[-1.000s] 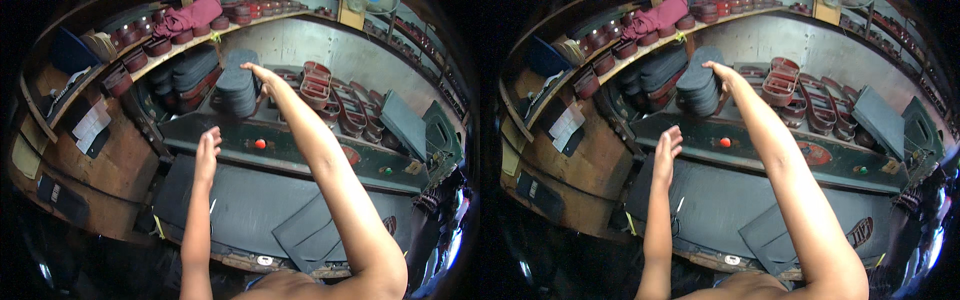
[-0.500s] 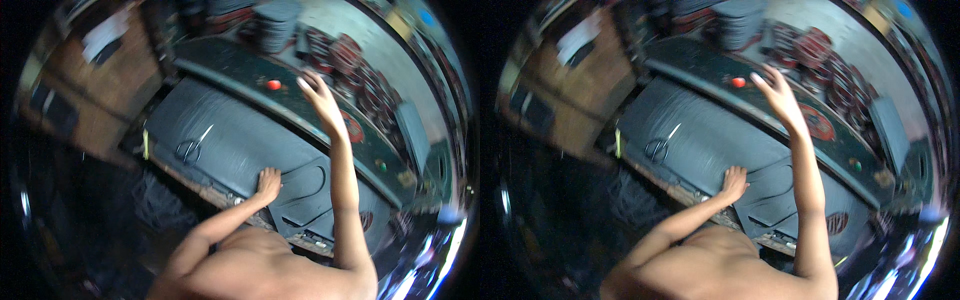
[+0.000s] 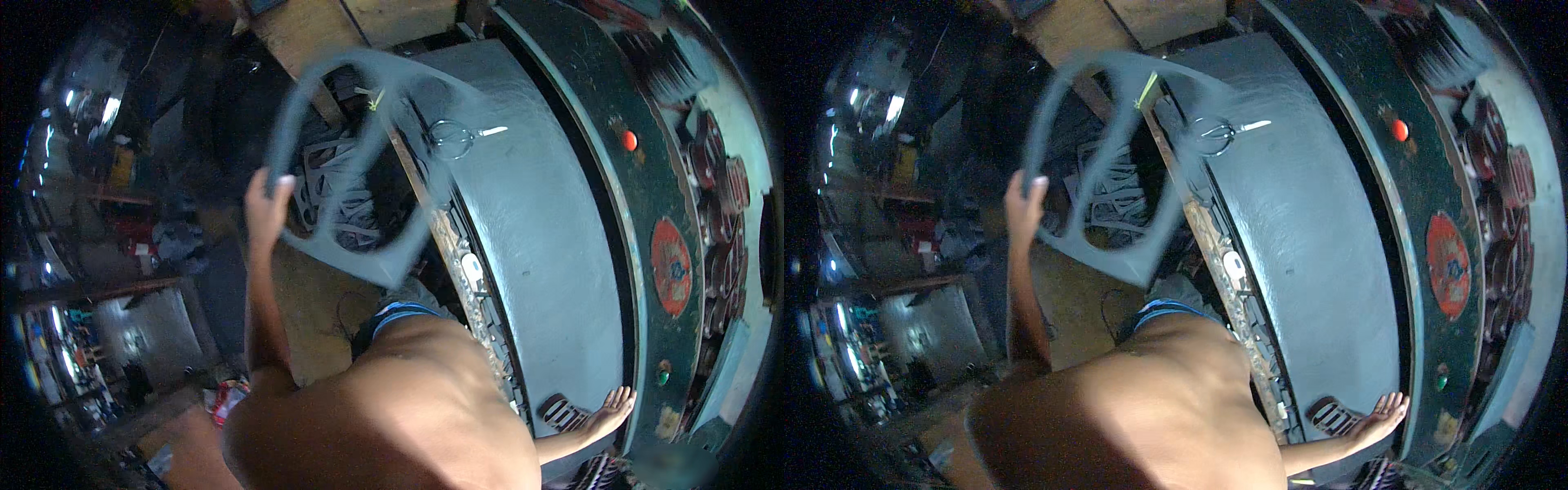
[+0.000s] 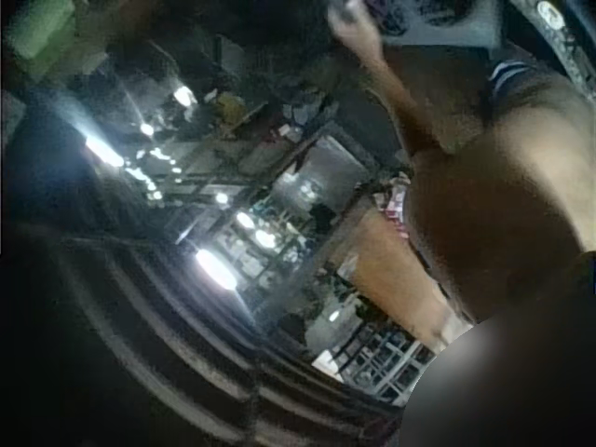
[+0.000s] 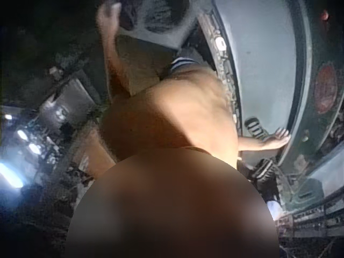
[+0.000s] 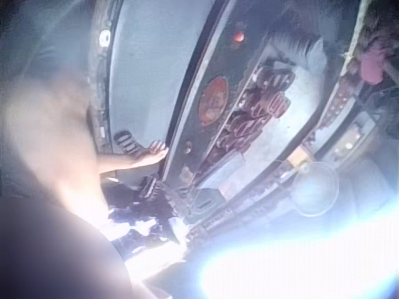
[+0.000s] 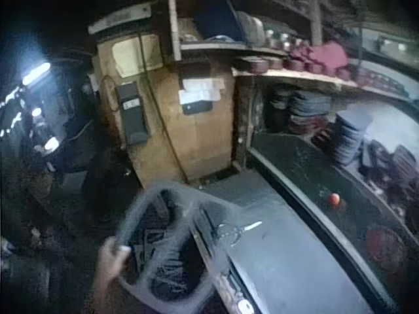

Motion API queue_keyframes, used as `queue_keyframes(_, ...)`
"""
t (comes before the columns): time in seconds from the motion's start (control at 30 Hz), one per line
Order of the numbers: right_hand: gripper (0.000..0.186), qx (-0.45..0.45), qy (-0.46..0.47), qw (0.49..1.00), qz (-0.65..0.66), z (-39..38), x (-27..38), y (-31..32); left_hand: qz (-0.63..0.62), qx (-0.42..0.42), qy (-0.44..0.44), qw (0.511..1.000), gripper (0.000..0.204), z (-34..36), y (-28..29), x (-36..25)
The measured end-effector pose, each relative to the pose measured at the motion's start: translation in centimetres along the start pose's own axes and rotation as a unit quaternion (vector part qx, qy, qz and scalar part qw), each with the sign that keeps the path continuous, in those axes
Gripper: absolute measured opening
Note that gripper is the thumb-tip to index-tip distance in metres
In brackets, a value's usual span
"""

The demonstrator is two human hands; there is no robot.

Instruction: The person uses a hydraulic press to bond a red sandal frame to a black rubber sheet, then cuts the excess rubber with scissors. They repeat this process for multiple units, stacking the finished soles on the machine.

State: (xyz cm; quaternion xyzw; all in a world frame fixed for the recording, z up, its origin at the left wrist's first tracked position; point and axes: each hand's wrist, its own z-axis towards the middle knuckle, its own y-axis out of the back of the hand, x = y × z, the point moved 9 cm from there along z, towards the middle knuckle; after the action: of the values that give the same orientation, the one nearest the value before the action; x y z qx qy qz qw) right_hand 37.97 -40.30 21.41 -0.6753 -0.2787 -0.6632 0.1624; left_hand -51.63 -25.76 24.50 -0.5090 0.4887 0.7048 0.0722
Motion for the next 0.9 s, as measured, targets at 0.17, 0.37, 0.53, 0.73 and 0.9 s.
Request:
queue_keyframes(0.17,0.055,-0.013,-0.028,0.999,-0.027,0.0,-2.5,2.8,-0.095,-0.207,0.148,0.963,0.083,0.2,5.8,18.2)
queue_keyframes(0.37,0.045,-0.028,0.105,0.989,-0.103,1.0,5.7,1.3,0.008,0.278,0.21,0.937,0.064,-1.0,-13.7,26.9)
queue_keyframes(0.53,0.033,-0.158,0.304,0.933,-0.112,3.1,16.4,3.9,0.036,0.344,0.018,0.938,0.05,-0.3,-21.7,14.4)
queue_keyframes(0.73,0.085,-0.445,0.09,0.781,-0.428,12.9,24.0,13.7,0.054,0.351,-0.193,0.915,0.041,-0.2,-25.3,-2.9)
queue_keyframes(0.9,0.091,-0.234,0.015,0.848,-0.476,17.2,22.3,14.6,-0.008,0.377,-0.249,0.892,0.036,-3.9,-27.8,-10.9)
